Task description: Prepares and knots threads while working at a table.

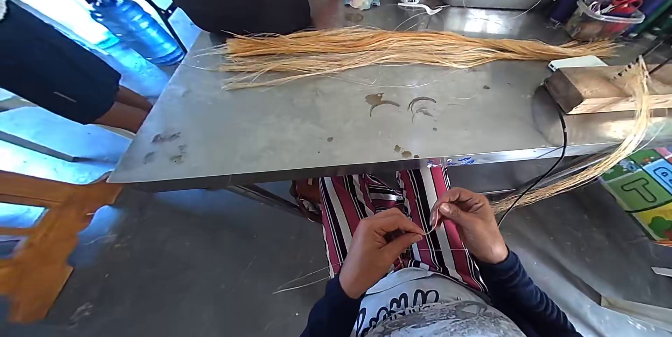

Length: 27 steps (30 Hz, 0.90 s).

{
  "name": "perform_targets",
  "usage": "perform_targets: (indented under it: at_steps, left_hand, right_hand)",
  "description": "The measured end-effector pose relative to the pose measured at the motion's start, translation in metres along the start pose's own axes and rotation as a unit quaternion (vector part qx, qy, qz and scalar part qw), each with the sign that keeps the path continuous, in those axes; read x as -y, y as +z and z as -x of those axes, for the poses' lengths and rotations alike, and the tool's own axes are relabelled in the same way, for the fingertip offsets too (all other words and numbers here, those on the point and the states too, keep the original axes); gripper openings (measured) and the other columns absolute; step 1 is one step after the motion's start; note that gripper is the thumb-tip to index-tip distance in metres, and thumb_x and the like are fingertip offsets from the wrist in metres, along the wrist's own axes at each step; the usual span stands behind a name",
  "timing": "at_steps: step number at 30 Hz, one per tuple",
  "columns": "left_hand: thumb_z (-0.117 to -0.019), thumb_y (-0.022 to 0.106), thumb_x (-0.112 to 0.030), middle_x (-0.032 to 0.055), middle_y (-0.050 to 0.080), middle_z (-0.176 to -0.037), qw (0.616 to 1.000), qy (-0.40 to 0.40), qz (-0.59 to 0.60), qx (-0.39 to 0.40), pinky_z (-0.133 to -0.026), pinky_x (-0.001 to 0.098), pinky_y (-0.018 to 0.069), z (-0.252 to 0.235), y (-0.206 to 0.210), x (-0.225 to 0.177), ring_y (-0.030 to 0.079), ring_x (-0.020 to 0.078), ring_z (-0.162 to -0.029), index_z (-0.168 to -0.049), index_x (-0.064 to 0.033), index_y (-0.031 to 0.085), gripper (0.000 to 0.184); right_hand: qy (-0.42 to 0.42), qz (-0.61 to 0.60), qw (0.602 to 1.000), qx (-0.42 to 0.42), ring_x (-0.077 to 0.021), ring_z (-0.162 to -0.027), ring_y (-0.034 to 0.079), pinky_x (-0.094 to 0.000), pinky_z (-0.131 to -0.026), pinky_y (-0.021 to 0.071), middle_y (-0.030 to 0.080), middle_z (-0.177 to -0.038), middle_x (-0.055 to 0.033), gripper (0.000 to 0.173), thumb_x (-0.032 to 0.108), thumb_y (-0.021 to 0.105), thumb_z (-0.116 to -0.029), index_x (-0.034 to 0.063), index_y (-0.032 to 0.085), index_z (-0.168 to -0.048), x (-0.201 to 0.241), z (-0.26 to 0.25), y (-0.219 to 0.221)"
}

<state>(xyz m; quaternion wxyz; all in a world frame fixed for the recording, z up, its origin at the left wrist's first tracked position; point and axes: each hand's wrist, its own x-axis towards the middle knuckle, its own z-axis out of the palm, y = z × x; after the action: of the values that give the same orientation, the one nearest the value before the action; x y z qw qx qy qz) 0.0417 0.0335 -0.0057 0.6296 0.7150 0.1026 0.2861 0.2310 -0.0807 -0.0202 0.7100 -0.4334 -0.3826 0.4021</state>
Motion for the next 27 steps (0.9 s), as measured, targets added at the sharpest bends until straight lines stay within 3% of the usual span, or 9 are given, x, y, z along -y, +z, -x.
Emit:
perform_targets:
  at_steps: [3, 5, 9, 13, 22, 25, 27]
  left_hand:
    - [-0.0909, 0.071, -0.002, -0.0008, 0.071, -0.091, 1.000, -0.022, 0.019, -0.013, -0.070, 0.0158, 0.0560, -0.003, 0.010, 0.005, 0.065, -0.0005, -0.078, -0.098, 0.0002, 0.074, 0.008]
    - [-0.0884, 0.072, -0.001, -0.0033, 0.071, -0.086, 0.997, -0.042, 0.027, -0.051, -0.065, 0.0164, 0.0561, -0.004, 0.016, 0.005, 0.065, -0.0007, -0.072, -0.099, -0.0004, 0.069, 0.011]
    - [-0.0867, 0.073, 0.000, -0.0037, 0.068, -0.082, 0.994, -0.044, 0.016, -0.097, -0.063, 0.0158, 0.0545, -0.007, 0.020, 0.007, 0.063, -0.0002, -0.069, -0.109, 0.0030, 0.066, 0.023]
    - [-0.0889, 0.071, 0.000, 0.0013, 0.072, -0.091, 0.994, -0.017, 0.007, -0.107, -0.068, 0.0158, 0.0562, -0.007, 0.020, 0.013, 0.065, 0.0000, -0.074, -0.101, 0.0027, 0.074, 0.012]
    - [-0.0884, 0.071, -0.001, -0.0010, 0.069, -0.086, 0.992, -0.023, -0.005, -0.124, -0.066, 0.0137, 0.0530, -0.008, 0.022, 0.018, 0.062, -0.0022, -0.072, -0.093, 0.0011, 0.075, 0.007]
    - [-0.0880, 0.069, 0.001, -0.0033, 0.071, -0.083, 0.989, -0.066, 0.026, -0.130, -0.065, 0.0154, 0.0538, -0.010, 0.023, 0.017, 0.063, -0.0018, -0.069, -0.093, -0.0004, 0.073, 0.006]
    - [-0.0879, 0.069, 0.001, -0.0042, 0.071, -0.081, 0.987, -0.082, 0.031, -0.133, -0.064, 0.0152, 0.0532, -0.010, 0.023, 0.017, 0.062, -0.0022, -0.068, -0.092, -0.0008, 0.073, 0.006]
  right_hand:
    - [0.113, -0.068, 0.991, 0.005, -0.0084, -0.070, 0.072, -0.0266, -0.067, 0.0621, 0.075, -0.080, 0.0000, 0.010, 0.007, 0.065, -0.0967, 0.0089, 0.074, -0.093, -0.003, 0.005, 0.012]
    - [0.136, -0.069, 0.988, -0.002, -0.0089, -0.069, 0.072, -0.0268, -0.066, 0.0626, 0.076, -0.079, -0.0014, 0.011, 0.003, 0.064, -0.0957, 0.0068, 0.074, -0.092, -0.004, 0.007, 0.016]
    - [0.102, -0.015, 0.995, 0.005, -0.0091, -0.070, 0.073, -0.0273, -0.070, 0.0635, 0.075, -0.080, -0.0008, 0.010, 0.001, 0.064, -0.0958, 0.0037, 0.074, -0.095, -0.004, 0.006, 0.016]
    - [0.083, 0.044, 0.996, -0.002, -0.0075, -0.070, 0.072, -0.0256, -0.070, 0.0630, 0.075, -0.079, 0.0008, 0.009, -0.001, 0.064, -0.0949, 0.0025, 0.073, -0.095, 0.000, 0.007, 0.018]
    - [0.083, 0.123, 0.989, -0.004, -0.0044, -0.066, 0.069, -0.0224, -0.066, 0.0613, 0.072, -0.076, 0.0036, 0.006, 0.000, 0.065, -0.0936, 0.0025, 0.071, -0.093, 0.002, 0.007, 0.018]
    - [0.068, 0.140, 0.988, 0.002, -0.0049, -0.072, 0.069, -0.0227, -0.068, 0.0608, 0.073, -0.085, 0.0019, 0.008, 0.001, 0.066, -0.0927, 0.0011, 0.070, -0.100, 0.002, 0.005, 0.016]
    - [0.027, 0.157, 0.987, 0.005, -0.0079, -0.087, 0.070, -0.0249, -0.076, 0.0603, 0.073, -0.099, -0.0021, 0.016, 0.007, 0.067, -0.0920, -0.0001, 0.071, -0.106, -0.001, 0.004, 0.012]
